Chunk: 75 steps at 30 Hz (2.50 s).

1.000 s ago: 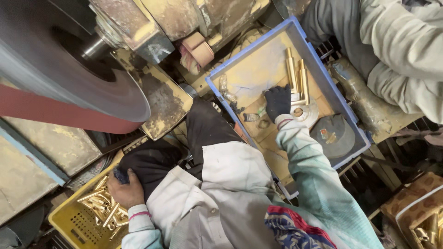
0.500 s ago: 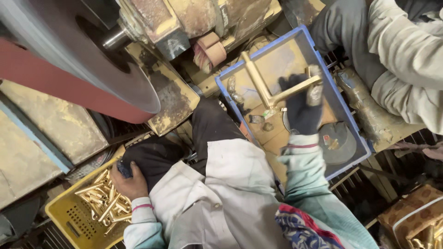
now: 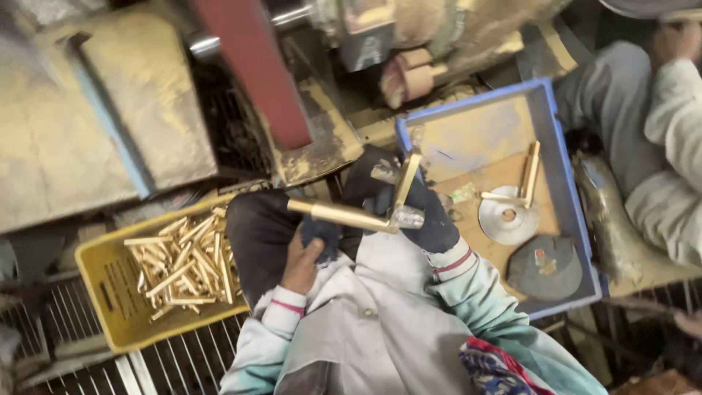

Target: The person sits on the floor and repeatedly picks up brass-colored metal parts from a yellow basket. They hold each part against a moving belt sander to smooth its surface, then place it into a blue crate. The person continues this cycle throughout the clip.

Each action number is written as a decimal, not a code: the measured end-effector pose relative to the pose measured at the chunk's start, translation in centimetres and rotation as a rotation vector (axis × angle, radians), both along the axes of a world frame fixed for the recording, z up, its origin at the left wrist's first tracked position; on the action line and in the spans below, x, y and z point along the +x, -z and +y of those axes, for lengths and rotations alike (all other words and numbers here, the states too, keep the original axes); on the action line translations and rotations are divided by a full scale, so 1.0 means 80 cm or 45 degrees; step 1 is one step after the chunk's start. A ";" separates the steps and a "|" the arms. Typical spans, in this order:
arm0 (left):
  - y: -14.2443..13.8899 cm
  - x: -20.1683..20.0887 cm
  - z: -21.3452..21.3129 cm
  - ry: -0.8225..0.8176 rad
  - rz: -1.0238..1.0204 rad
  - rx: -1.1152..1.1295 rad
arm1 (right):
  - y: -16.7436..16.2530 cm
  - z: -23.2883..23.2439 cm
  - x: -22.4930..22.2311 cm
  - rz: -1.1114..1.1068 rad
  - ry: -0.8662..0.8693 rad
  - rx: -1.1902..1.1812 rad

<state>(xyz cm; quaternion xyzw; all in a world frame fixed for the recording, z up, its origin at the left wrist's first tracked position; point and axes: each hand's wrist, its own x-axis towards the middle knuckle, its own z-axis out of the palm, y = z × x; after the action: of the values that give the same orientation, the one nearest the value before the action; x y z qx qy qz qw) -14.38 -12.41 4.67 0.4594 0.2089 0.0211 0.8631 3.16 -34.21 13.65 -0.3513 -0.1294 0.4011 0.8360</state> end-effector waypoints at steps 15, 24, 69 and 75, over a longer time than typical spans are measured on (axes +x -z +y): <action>0.024 -0.027 0.032 -0.396 -0.054 -0.339 | -0.012 0.097 -0.030 -1.226 -0.264 -0.655; 0.030 0.026 0.050 -0.594 0.111 -0.507 | 0.012 0.151 -0.003 -0.992 -0.251 -0.840; 0.036 0.098 0.087 -0.669 0.397 -0.400 | 0.082 0.222 0.079 -0.196 -0.302 -1.164; 0.035 0.038 0.045 -0.533 0.296 -0.497 | 0.080 0.177 0.044 -0.503 -0.387 -0.901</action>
<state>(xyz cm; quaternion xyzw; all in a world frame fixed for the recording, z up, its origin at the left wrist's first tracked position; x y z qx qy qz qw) -11.37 -8.78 1.86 0.2312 0.3965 0.1051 0.8822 6.65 -20.07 7.21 -0.6632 -0.1917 0.4643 0.5548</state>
